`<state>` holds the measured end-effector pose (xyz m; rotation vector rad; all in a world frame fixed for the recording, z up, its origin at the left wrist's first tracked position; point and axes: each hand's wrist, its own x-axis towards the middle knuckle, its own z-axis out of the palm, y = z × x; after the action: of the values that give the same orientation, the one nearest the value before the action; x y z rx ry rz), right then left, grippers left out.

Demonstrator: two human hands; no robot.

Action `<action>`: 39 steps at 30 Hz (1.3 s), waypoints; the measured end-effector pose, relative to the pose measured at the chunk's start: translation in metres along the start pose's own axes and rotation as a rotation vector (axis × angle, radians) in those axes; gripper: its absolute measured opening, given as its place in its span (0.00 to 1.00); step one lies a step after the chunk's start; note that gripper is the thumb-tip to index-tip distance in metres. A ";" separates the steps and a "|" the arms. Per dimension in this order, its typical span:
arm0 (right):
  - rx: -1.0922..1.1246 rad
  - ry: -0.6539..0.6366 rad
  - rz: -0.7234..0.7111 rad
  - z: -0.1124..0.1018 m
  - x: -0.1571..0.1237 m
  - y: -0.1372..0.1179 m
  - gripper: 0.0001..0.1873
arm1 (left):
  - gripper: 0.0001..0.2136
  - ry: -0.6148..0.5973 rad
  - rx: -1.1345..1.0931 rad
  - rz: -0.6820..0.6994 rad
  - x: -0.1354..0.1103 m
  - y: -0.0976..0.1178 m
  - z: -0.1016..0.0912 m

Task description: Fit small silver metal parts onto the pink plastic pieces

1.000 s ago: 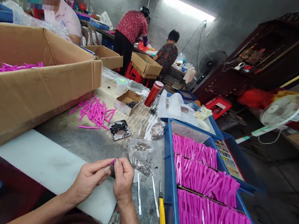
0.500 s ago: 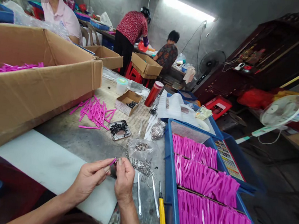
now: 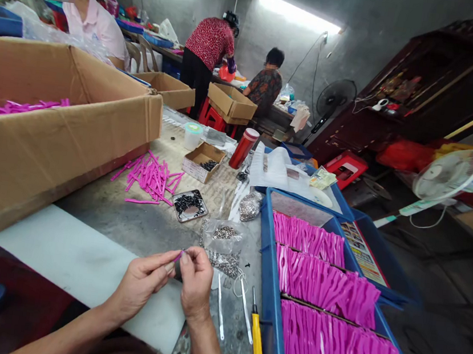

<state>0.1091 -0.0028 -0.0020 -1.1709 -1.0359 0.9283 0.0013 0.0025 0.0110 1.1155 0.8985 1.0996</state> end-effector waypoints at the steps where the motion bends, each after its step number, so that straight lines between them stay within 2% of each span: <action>1: -0.017 0.002 -0.012 0.000 0.000 0.000 0.11 | 0.13 -0.004 -0.001 -0.001 0.000 -0.001 0.000; 7: -0.037 -0.020 0.039 -0.001 0.000 0.000 0.19 | 0.14 -0.006 0.031 0.005 0.000 0.000 0.000; 13: 0.032 -0.061 0.022 0.001 0.000 0.000 0.13 | 0.14 -0.021 -0.012 -0.014 0.000 -0.001 0.000; 20: 0.060 -0.006 0.105 -0.002 0.002 0.005 0.18 | 0.13 -0.024 0.009 0.017 -0.001 0.001 0.001; 25: 0.050 -0.074 0.065 -0.002 0.002 0.004 0.15 | 0.13 -0.040 0.009 0.016 0.000 -0.001 0.000; 30: 0.080 0.042 0.114 -0.002 0.004 0.005 0.18 | 0.13 -0.022 -0.009 0.012 0.000 0.001 0.001; 35: 0.009 -0.056 0.046 -0.001 0.002 0.002 0.15 | 0.14 -0.041 -0.030 -0.015 0.000 0.003 0.002; 39: 0.024 0.035 0.090 -0.003 0.003 0.003 0.18 | 0.14 -0.030 -0.045 -0.042 0.000 0.004 0.002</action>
<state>0.1125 -0.0001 -0.0042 -1.2178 -0.9476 0.9851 0.0019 0.0027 0.0155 1.0694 0.8657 1.0614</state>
